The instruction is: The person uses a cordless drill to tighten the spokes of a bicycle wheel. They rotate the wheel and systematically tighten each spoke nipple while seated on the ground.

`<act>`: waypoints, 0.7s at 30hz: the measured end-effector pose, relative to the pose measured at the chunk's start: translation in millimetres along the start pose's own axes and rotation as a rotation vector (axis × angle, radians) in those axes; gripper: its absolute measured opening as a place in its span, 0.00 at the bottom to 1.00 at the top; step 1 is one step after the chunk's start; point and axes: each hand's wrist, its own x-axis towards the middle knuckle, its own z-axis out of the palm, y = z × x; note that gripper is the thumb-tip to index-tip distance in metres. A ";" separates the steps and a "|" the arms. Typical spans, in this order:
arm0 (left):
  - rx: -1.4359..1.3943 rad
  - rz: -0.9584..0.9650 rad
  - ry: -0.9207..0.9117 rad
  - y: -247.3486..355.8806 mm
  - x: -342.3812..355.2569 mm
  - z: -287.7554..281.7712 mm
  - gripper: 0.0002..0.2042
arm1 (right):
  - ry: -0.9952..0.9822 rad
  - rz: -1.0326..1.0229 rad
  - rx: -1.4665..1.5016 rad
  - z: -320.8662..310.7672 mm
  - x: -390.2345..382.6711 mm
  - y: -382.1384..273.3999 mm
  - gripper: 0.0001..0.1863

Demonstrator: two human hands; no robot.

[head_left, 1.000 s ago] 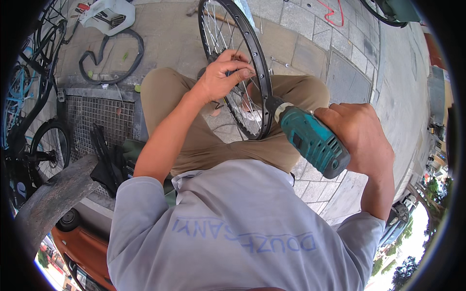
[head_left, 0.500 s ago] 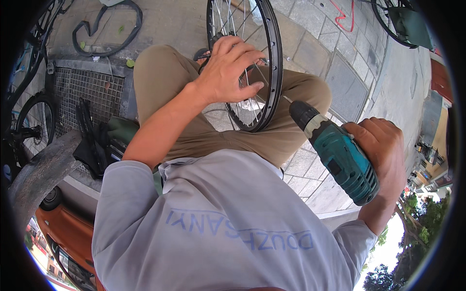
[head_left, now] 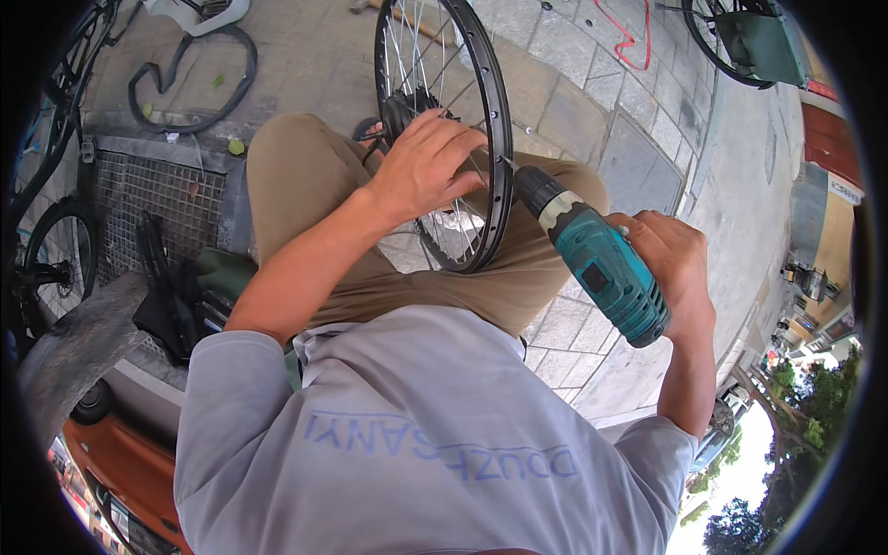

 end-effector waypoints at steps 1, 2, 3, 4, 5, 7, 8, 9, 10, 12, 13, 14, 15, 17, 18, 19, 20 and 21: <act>-0.006 -0.007 -0.006 0.6 -0.3 0.8 0.29 | -0.021 -0.020 -0.039 -2.7 2.1 1.2 0.26; -0.005 -0.015 -0.015 1.1 -1.0 -0.2 0.28 | -0.038 -0.045 -0.073 -3.9 5.0 2.7 0.26; -0.022 -0.022 -0.016 2.0 -1.0 -1.0 0.29 | -0.056 -0.077 -0.113 -6.6 9.3 1.3 0.24; -0.040 -0.030 -0.017 3.0 -0.3 -2.1 0.29 | -0.075 -0.108 -0.153 -10.8 15.2 -2.1 0.23; -0.060 -0.037 -0.018 3.5 0.5 -2.7 0.29 | -0.094 -0.137 -0.193 -16.1 20.6 -4.9 0.22; -0.053 -0.024 -0.002 2.6 1.6 0.1 0.28 | -0.122 -0.213 -0.301 -27.3 29.3 -5.5 0.20; -0.043 -0.022 0.009 2.6 1.5 0.2 0.27 | -0.135 -0.261 -0.354 -32.1 35.2 -5.1 0.19; -0.045 -0.022 0.006 2.7 1.9 -0.5 0.28 | -0.119 -0.308 -0.415 -35.7 43.2 -8.1 0.16; -0.047 -0.021 0.004 2.9 3.0 -1.9 0.28 | -0.131 -0.347 -0.455 -39.0 50.6 -9.3 0.16; -0.070 -0.020 0.008 4.1 5.3 -0.2 0.28 | -0.174 -0.413 -0.535 -48.9 63.6 -12.6 0.16; -0.080 -0.018 0.015 3.7 6.6 1.2 0.28 | -0.251 -0.403 -0.548 -56.4 70.1 -16.4 0.19; -0.087 -0.020 0.024 3.3 6.3 2.1 0.29 | -0.270 -0.425 -0.566 -59.5 77.0 -18.4 0.18; -0.105 -0.017 0.032 3.2 6.8 2.4 0.29 | -0.290 -0.448 -0.584 -61.6 83.9 -19.7 0.18; -0.137 -0.020 0.061 2.8 7.5 4.1 0.30 | -0.352 -0.469 -0.604 -66.5 96.5 -22.6 0.16; -0.154 -0.032 0.034 2.2 6.5 5.9 0.30 | -0.358 -0.456 -0.617 -66.8 99.2 -24.2 0.14; -0.171 -0.046 0.009 1.3 5.5 7.8 0.31 | -0.363 -0.446 -0.631 -66.8 99.3 -26.0 0.12; -0.185 -0.075 -0.001 2.0 1.6 8.8 0.32 | -0.378 -0.457 -0.646 -66.2 102.9 -27.8 0.10; -0.210 -0.072 0.004 2.6 3.1 12.2 0.31 | -0.382 -0.447 -0.632 -65.0 99.2 -23.9 0.11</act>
